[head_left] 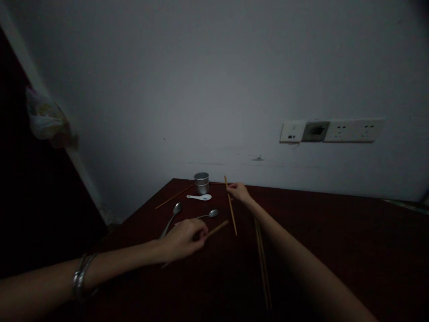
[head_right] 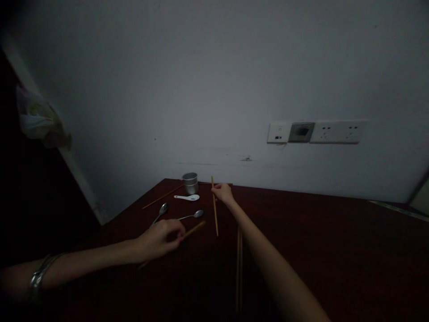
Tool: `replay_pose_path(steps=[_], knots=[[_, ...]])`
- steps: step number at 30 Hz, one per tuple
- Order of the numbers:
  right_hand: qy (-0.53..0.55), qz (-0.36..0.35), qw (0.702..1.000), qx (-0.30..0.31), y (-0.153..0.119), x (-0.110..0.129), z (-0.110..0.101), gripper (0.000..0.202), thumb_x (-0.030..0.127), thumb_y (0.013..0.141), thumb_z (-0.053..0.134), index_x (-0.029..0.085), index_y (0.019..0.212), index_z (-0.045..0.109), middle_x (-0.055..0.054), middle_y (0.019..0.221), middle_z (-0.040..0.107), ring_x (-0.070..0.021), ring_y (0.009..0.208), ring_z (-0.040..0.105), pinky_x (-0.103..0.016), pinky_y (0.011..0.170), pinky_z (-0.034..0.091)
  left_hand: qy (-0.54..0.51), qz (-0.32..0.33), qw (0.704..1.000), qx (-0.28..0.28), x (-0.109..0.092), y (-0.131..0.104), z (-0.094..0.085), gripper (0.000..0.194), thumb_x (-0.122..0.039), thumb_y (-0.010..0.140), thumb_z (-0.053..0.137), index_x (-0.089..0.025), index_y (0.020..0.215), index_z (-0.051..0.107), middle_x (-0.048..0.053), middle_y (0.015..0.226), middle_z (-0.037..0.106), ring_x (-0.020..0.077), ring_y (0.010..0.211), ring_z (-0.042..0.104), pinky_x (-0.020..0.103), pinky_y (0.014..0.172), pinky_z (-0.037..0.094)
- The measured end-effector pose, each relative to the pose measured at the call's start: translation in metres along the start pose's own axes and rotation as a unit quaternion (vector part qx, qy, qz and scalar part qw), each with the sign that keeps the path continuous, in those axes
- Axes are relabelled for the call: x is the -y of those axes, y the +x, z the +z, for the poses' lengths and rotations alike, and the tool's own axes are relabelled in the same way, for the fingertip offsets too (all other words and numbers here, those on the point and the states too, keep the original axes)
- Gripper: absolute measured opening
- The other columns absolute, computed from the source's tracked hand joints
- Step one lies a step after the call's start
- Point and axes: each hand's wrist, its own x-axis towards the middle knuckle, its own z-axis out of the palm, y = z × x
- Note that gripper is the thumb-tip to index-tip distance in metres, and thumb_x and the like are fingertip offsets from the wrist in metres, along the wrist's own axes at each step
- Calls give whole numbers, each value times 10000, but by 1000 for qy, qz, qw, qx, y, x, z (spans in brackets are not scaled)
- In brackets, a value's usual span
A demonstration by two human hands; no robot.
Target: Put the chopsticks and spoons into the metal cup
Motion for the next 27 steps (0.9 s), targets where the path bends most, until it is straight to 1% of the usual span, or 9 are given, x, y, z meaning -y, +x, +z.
replay_pose_path(steps=[2, 4, 6, 8, 12, 15, 17, 22, 27], knots=[[62, -1, 998, 15, -12, -1, -21, 180, 243, 784, 507, 119, 852, 619, -45, 732, 642, -90, 574, 596, -184, 533, 493, -66, -39, 996, -38, 1, 14, -5, 145, -201, 761, 454, -142, 814, 576, 9, 739, 583, 104, 666, 519, 231, 607, 405], [175, 5, 984, 42, -30, 0, -39, 143, 246, 772, 542, 131, 824, 609, -10, 656, 610, -58, 512, 557, -171, 520, 494, -138, -66, 986, -64, -1, 30, -9, 150, -219, 761, 465, -129, 796, 579, 11, 721, 584, 103, 665, 523, 238, 614, 417], [287, 23, 955, 76, -53, 2, -52, 111, 227, 738, 593, 133, 796, 606, 12, 596, 577, -46, 473, 527, -167, 497, 488, -223, -100, 967, -77, -5, 47, -11, 148, -246, 748, 501, -119, 779, 572, 13, 700, 582, 108, 647, 537, 247, 597, 437], [331, 40, 939, 86, -76, 5, -60, 104, 194, 714, 619, 125, 791, 610, 12, 575, 573, -48, 462, 523, -162, 473, 477, -315, -134, 937, -77, -12, 62, -9, 159, -264, 739, 529, -114, 781, 559, 12, 668, 578, 112, 610, 552, 246, 552, 456], [383, 35, 918, 102, -115, 8, -69, 133, 184, 694, 639, 126, 812, 619, -10, 598, 616, -70, 512, 569, -171, 498, 486, -451, -155, 875, -78, -32, 85, 3, 151, -262, 739, 555, -116, 780, 554, 13, 655, 588, 111, 584, 580, 247, 535, 491], [396, 25, 911, 115, -133, 4, -76, 183, 212, 674, 659, 120, 829, 628, -28, 639, 644, -80, 537, 588, -176, 511, 491, -507, -138, 848, -73, -50, 97, 13, 173, -272, 729, 588, -110, 786, 563, 27, 680, 605, 111, 604, 591, 255, 564, 509], [389, 24, 915, 102, -140, -2, -83, 216, 221, 651, 678, 113, 831, 629, -37, 661, 654, -85, 536, 593, -179, 503, 492, -526, -128, 838, -68, -61, 104, 19, 186, -275, 723, 604, -107, 796, 570, 40, 700, 617, 120, 627, 599, 262, 570, 515], [374, 31, 926, 28, -145, -17, -100, 238, 200, 603, 708, 121, 809, 620, -35, 666, 658, -105, 541, 609, -189, 474, 494, -553, -118, 823, -56, -85, 118, 31, 176, -246, 715, 613, -98, 806, 582, 71, 761, 636, 146, 682, 611, 299, 590, 529], [377, 34, 925, -8, -142, -29, -114, 231, 178, 591, 716, 112, 789, 617, -50, 681, 668, -122, 588, 628, -190, 487, 498, -557, -111, 821, -63, -99, 134, 40, 181, -236, 702, 634, -95, 807, 589, 70, 767, 630, 134, 677, 600, 260, 554, 526]])
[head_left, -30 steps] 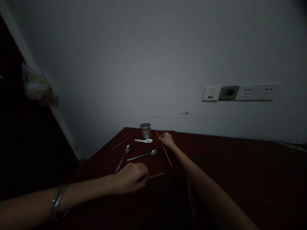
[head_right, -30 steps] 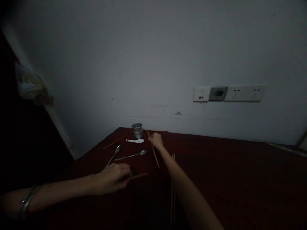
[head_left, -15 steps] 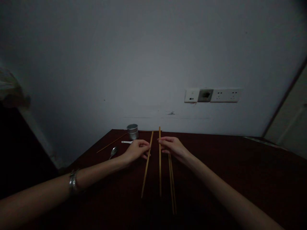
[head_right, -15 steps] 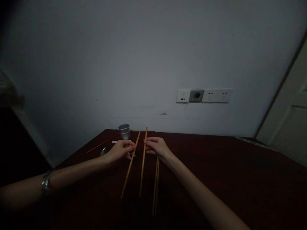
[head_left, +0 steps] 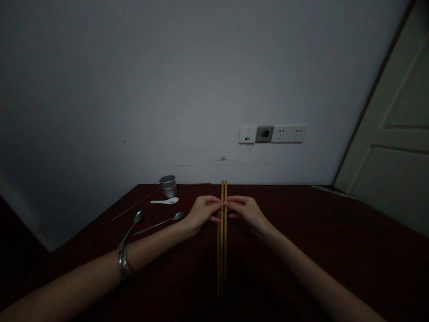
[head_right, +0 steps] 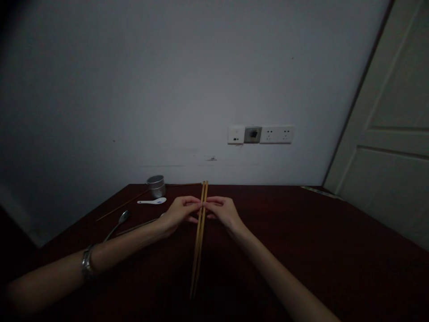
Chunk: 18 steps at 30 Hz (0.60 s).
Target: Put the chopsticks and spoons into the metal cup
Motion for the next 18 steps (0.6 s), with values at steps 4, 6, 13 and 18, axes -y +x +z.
replay_pose_path(steps=[4, 6, 13, 18], knots=[[10, 11, 1000, -16, 6, -1, -12, 174, 148, 615, 692, 108, 770, 623, -42, 653, 660, -107, 552, 616, -186, 485, 495, 2, 12, 1000, 9, 5, 11, 11, 159, -220, 708, 625, -95, 799, 589, 68, 764, 632, 125, 661, 599, 239, 531, 521], [15, 16, 1000, -18, 9, -3, -18, 161, 137, 621, 688, 104, 766, 626, -36, 638, 654, -93, 533, 605, -176, 484, 491, 1, 9, 1000, 10, 9, 15, 16, 147, -210, 711, 616, -93, 797, 590, 68, 755, 634, 119, 639, 598, 231, 517, 516], [36, 29, 998, -42, 14, -12, -31, 174, 112, 593, 709, 90, 746, 630, -24, 580, 635, -81, 500, 585, -158, 460, 484, -53, -30, 997, 38, 24, 33, 22, 178, -231, 678, 643, -95, 782, 595, 61, 700, 636, 103, 561, 590, 222, 509, 503], [58, 41, 997, -35, 17, -16, -36, 210, 113, 546, 744, 83, 717, 627, -34, 582, 641, -93, 502, 593, -178, 485, 506, -85, -25, 995, 40, 33, 41, 25, 175, -228, 672, 644, -89, 770, 608, 74, 699, 636, 125, 591, 601, 236, 521, 510]])
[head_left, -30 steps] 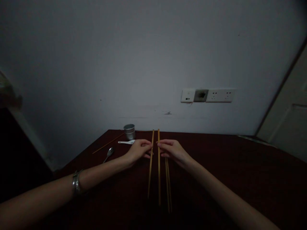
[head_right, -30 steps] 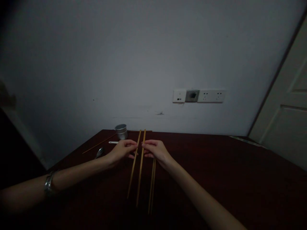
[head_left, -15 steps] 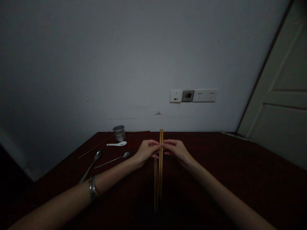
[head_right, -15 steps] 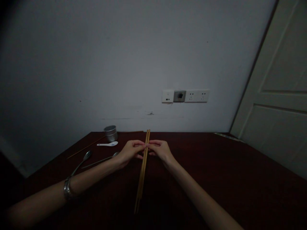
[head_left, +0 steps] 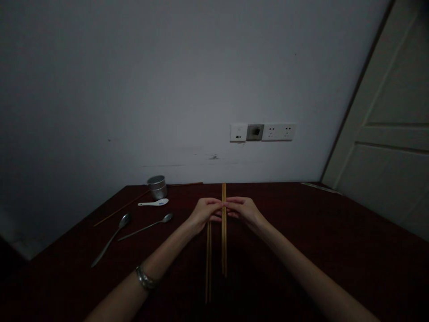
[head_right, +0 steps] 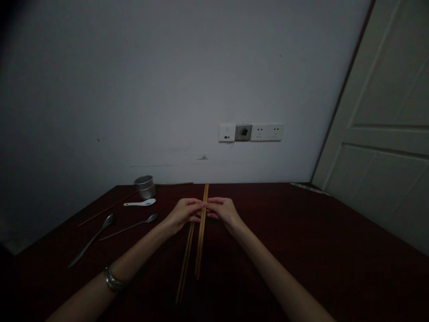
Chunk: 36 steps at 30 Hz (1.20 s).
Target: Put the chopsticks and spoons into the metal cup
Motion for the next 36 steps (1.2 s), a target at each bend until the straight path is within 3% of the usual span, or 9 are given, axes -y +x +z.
replay_pose_path(steps=[7, 15, 20, 24, 28, 32, 36], knots=[[15, 14, 1000, 7, 5, -7, 0, 190, 104, 551, 738, 88, 694, 613, -35, 582, 637, -96, 505, 592, -203, 519, 523, 20, -4, 1000, -6, 2, 0, -4, 198, -143, 589, 690, -105, 759, 597, 42, 661, 623, 145, 623, 611, 275, 557, 516], [23, 24, 999, 5, 5, -17, 3, 243, 126, 524, 756, 93, 718, 614, -24, 585, 626, -102, 537, 590, -235, 563, 523, 27, -14, 999, -8, 9, 2, -10, 207, -151, 560, 700, -99, 730, 593, 32, 634, 616, 148, 602, 607, 271, 535, 506], [30, 8, 999, 13, 7, -15, 4, 211, 179, 556, 740, 100, 723, 638, -33, 636, 635, -99, 583, 590, -228, 585, 509, 25, -13, 999, -15, 1, 0, -8, 221, -139, 558, 694, -100, 752, 595, 60, 705, 642, 146, 628, 610, 247, 525, 496], [1, 2, 1000, 2, 7, -12, 8, 175, 227, 595, 714, 104, 706, 658, -17, 599, 617, -68, 526, 552, -169, 493, 457, 31, -21, 999, 5, -7, -5, -8, 229, -149, 542, 704, -97, 738, 598, 81, 765, 654, 151, 657, 608, 251, 527, 498], [-54, 11, 998, -12, 8, -14, 13, 172, 252, 612, 703, 107, 696, 661, 16, 493, 560, -38, 426, 487, -124, 386, 360, 44, -39, 998, 19, -6, -7, -10, 198, -153, 521, 717, -95, 669, 598, 45, 683, 630, 131, 621, 587, 262, 548, 505], [-81, 33, 996, -29, 12, -20, 12, 147, 242, 651, 671, 105, 630, 623, 35, 443, 519, -21, 345, 423, -123, 335, 316, 76, -53, 994, 49, -2, -4, -19, 251, -212, 538, 735, -102, 725, 607, 44, 681, 638, 124, 622, 599, 260, 597, 504], [-152, 58, 986, -47, 22, -30, 8, 166, 237, 689, 637, 121, 587, 574, 43, 434, 511, -21, 351, 436, -118, 367, 367, 166, -32, 986, 13, -3, 5, -39, 265, -271, 574, 723, -101, 738, 602, 39, 615, 634, 105, 544, 591, 225, 557, 480]])
